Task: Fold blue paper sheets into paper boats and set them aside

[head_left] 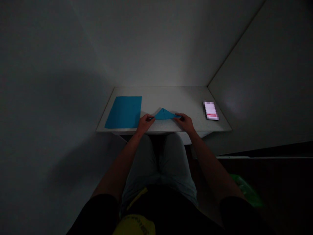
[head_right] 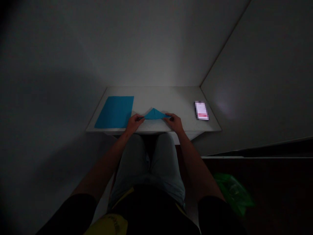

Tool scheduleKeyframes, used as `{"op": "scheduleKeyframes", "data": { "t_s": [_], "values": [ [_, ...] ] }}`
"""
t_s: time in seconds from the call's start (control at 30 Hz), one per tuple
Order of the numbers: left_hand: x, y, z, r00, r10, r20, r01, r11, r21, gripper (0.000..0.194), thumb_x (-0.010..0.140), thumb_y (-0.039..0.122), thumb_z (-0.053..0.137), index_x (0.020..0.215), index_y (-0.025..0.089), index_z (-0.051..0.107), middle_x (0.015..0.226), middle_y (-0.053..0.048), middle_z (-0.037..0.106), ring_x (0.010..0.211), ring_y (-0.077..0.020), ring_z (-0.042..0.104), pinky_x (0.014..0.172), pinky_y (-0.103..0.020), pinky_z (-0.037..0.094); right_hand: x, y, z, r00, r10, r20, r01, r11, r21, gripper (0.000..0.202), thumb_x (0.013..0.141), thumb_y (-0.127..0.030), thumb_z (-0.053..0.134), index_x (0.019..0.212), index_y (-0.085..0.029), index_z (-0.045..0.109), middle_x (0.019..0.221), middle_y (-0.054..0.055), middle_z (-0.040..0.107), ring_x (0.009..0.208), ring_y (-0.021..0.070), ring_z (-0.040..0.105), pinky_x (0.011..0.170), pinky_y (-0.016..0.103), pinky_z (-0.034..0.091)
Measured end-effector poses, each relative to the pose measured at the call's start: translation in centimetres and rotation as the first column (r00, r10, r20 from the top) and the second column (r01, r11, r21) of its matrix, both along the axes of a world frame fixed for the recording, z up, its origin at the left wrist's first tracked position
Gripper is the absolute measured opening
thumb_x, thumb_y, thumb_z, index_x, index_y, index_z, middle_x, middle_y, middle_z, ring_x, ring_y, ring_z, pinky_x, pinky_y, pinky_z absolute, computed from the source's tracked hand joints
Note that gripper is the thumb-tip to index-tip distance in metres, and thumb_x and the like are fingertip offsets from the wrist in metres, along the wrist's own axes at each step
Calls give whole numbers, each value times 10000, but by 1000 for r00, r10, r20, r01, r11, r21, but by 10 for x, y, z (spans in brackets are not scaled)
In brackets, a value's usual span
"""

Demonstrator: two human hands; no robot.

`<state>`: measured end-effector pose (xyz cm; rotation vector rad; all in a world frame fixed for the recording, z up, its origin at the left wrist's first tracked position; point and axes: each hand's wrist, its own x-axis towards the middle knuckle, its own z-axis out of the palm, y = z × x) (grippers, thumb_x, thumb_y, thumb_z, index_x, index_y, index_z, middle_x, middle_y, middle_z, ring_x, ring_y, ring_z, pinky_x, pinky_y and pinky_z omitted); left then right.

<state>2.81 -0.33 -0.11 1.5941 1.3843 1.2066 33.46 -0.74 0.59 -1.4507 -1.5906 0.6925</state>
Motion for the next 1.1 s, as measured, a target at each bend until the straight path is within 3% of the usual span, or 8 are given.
{"op": "scheduleKeyframes", "data": {
  "t_s": [0.4, 0.57, 0.7, 0.8, 0.9, 1.0, 1.1],
  "values": [
    [4, 0, 4, 999, -7, 48, 8, 1000, -26, 259, 972, 431, 664, 828, 218, 626, 726, 3, 706, 735, -176, 715, 741, -297, 538, -4, 1, -3, 1000, 23, 15, -24, 999, 36, 552, 799, -694, 781, 1055, -205, 794, 682, 19, 673, 620, 186, 573, 617, 323, 490],
    [6, -3, 2, 996, -71, -45, 72, 997, 15, 242, 978, 423, 659, 854, 216, 675, 797, -4, 743, 811, -187, 725, 764, -301, 540, -10, 4, -4, 1000, 12, -10, -11, 995, 97, 450, 882, -617, 711, 1068, -216, 793, 927, 74, 782, 682, 189, 602, 683, 353, 526],
    [5, -3, 0, 973, -168, -161, 176, 984, 35, 198, 949, 394, 709, 874, 219, 766, 906, -31, 790, 866, -200, 732, 832, -335, 556, -23, 10, 6, 1000, -15, -5, 16, 979, 202, 379, 973, -520, 639, 1167, -234, 794, 1079, 94, 788, 802, 223, 652, 777, 391, 549],
    [5, -2, -1, 948, -207, -241, 244, 961, 134, 231, 910, 419, 784, 788, 225, 758, 926, -51, 767, 886, -207, 718, 878, -359, 555, -36, 17, 17, 987, 68, 145, -105, 957, 269, 316, 1007, -410, 626, 1225, -252, 791, 1163, 97, 790, 921, 253, 684, 902, 436, 535],
    [5, -1, -3, 945, -83, -317, 164, 957, 239, 338, 830, 483, 879, 753, 218, 684, 924, -59, 693, 925, -227, 675, 895, -383, 548, -48, 22, 23, 907, 205, 367, -302, 925, 229, 307, 1012, -314, 635, 1279, -264, 778, 1208, 90, 800, 1032, 274, 705, 989, 461, 487],
    [5, -1, -5, 942, 77, -327, 29, 951, 309, 544, 681, 493, 991, 1014, 208, 668, 1078, -84, 655, 1044, -270, 637, 946, -425, 543, -56, 21, 22, 766, 340, 545, -476, 871, 126, 301, 1010, -289, 665, 1288, -289, 780, 1239, 74, 809, 1138, 292, 709, 1003, 443, 465],
    [5, -2, -4, 938, 130, -323, -17, 944, 330, 846, 636, 446, 1021, 1319, 202, 585, 1312, -143, 617, 1205, -318, 608, 1042, -473, 518, -58, 15, 16, 674, 413, 612, -560, 827, 58, 306, 1008, -296, 685, 1301, -303, 775, 1247, 58, 814, 1167, 290, 711, 999, 418, 466]
  ]
}}
